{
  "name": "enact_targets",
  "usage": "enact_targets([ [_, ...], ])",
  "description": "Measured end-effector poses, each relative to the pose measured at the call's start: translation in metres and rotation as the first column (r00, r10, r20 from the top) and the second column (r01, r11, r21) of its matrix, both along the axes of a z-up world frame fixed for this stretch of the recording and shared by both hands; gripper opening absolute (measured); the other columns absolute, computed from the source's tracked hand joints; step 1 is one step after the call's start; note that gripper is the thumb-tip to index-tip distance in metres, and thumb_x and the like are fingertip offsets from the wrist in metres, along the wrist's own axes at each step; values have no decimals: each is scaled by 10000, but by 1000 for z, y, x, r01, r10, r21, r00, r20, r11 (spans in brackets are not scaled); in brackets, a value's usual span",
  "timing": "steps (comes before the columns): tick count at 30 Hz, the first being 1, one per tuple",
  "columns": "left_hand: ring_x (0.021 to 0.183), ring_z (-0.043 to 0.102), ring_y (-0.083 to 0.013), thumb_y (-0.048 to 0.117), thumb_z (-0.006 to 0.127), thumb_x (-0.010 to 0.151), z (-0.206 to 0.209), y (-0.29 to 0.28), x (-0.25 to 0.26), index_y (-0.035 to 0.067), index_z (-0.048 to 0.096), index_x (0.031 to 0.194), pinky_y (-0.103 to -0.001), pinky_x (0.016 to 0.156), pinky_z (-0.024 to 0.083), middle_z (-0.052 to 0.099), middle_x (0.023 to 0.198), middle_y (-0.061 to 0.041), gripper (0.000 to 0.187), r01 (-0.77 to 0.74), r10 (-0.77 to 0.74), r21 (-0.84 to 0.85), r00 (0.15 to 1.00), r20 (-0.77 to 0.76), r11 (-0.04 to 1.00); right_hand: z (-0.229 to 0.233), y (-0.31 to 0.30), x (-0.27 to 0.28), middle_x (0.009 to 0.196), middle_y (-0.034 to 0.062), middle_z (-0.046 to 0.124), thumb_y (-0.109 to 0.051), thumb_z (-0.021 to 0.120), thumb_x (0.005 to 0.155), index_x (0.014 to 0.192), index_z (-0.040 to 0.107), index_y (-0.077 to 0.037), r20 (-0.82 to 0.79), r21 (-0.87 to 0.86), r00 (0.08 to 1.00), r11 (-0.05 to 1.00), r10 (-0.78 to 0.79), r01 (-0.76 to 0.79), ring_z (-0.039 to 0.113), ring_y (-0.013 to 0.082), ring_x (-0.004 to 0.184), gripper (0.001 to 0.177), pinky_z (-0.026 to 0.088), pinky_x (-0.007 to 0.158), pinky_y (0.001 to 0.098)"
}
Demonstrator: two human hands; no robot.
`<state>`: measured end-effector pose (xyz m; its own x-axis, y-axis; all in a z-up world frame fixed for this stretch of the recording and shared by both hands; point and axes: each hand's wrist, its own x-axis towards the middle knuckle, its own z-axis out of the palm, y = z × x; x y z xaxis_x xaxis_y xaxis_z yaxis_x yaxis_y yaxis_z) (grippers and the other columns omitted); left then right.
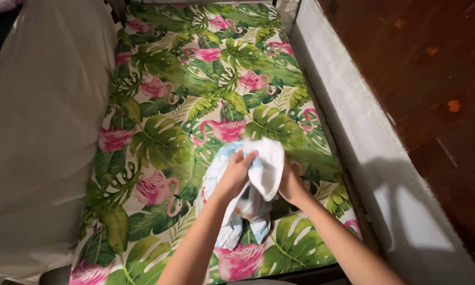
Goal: Making the bed by spreading and tucking in a bedsheet over a mattress.
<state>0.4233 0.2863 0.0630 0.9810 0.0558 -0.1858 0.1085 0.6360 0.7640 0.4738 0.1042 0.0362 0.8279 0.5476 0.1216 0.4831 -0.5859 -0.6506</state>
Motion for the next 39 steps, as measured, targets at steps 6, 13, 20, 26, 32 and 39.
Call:
enact_targets([
  [6, 951, 651, -154, 307, 609, 1025, 14, 1, -16, 29, 669, 1264, -350, 872, 589, 661, 1101, -61, 371, 30, -85, 306, 982, 169, 951, -15, -9, 40, 1191, 126, 700, -71, 553, 967, 1255, 574, 8, -314, 578, 948, 784, -45, 228, 674, 236, 1076, 299, 541, 908, 333],
  [13, 861, 597, -140, 275, 722, 907, 5, -7, -16, 0, 632, 1182, -303, 745, 511, 643, 950, -69, 400, -283, -32, 692, 914, 405, 664, 77, 3, 18, 819, 118, 748, -388, 548, 1015, 1015, 696, 0, -712, 668, 620, 590, 330, 454, 715, 223, 705, 416, 553, 653, 349],
  [20, 818, 557, -98, 307, 522, 1105, -8, 15, -19, 4, 669, 1165, -285, 722, 494, 643, 894, -32, 342, -124, -80, 651, 958, 276, 749, 94, 23, -7, 901, -53, 650, -110, 713, 860, 1034, 621, -130, -543, 589, 808, 789, 229, 172, 616, 51, 847, 198, 491, 760, 219],
  [26, 936, 641, -105, 365, 490, 1068, 3, 25, -30, 28, 632, 1321, -303, 828, 570, 705, 1075, -24, 445, 56, -232, 600, 947, 221, 798, 55, 23, 4, 888, -18, 644, -154, 713, 965, 991, 663, -60, -593, 667, 752, 699, 288, 258, 583, 72, 800, 110, 447, 705, 237],
  [32, 808, 572, -86, 334, 621, 1007, 7, 9, -38, 17, 677, 1271, -279, 714, 507, 663, 934, -4, 417, -15, -192, 673, 953, 233, 740, 65, 17, -1, 921, -17, 671, -154, 686, 950, 1047, 686, -56, -639, 624, 725, 724, 256, 295, 604, 68, 829, 138, 463, 727, 241],
  [39, 710, 527, -52, 342, 649, 999, -6, -15, -30, -17, 731, 977, -244, 610, 429, 637, 777, 30, 369, -114, 91, 528, 993, 70, 842, 70, 3, -16, 997, 7, 719, -61, 689, 894, 1010, 685, -1, -540, 657, 779, 738, 318, 155, 682, 103, 952, 130, 523, 888, 242],
])
